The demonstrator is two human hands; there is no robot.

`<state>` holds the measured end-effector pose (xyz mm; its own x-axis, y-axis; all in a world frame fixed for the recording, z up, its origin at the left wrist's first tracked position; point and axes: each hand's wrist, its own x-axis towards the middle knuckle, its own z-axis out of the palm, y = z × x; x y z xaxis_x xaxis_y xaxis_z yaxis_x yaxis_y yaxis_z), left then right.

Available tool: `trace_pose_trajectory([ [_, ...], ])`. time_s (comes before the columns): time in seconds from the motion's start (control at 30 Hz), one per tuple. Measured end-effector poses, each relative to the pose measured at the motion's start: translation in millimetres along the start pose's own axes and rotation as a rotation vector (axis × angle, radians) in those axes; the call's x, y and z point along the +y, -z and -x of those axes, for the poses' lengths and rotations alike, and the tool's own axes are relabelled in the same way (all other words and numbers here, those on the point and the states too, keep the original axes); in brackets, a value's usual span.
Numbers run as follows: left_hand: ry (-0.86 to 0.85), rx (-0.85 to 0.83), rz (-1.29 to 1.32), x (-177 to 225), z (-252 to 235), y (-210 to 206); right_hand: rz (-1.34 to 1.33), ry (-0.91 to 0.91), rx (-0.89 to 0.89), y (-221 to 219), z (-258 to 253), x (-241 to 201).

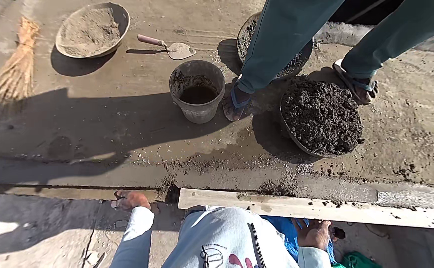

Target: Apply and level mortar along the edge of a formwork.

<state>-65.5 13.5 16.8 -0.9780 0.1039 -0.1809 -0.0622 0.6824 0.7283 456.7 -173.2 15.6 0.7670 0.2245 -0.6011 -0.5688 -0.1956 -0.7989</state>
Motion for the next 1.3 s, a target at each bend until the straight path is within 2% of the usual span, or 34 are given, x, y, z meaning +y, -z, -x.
trace_pose_trajectory([
  [0.1, -0.009, -0.009, 0.0, -2, -1, 0, 0.0, -0.004, 0.001, 1, -1, 1],
  [0.23, -0.102, -0.075, -0.194, -24, -16, -7, -0.008, -0.008, 0.002, 1, -2, 1],
  [0.33, -0.041, -0.054, -0.108, -15, -11, -4, 0.002, -0.01, 0.002, 1, -2, 1],
  [0.47, -0.047, -0.031, -0.094, -11, -7, -3, 0.009, -0.005, 0.01, 0, -1, 1],
  [0.7, -0.013, -0.073, 0.025, -16, -17, -1, 0.009, 0.021, 0.005, 3, -4, 5],
  [1.3, 0.039, -0.048, 0.061, -8, -9, 1, 0.021, 0.009, 0.001, 4, -6, 6],
])
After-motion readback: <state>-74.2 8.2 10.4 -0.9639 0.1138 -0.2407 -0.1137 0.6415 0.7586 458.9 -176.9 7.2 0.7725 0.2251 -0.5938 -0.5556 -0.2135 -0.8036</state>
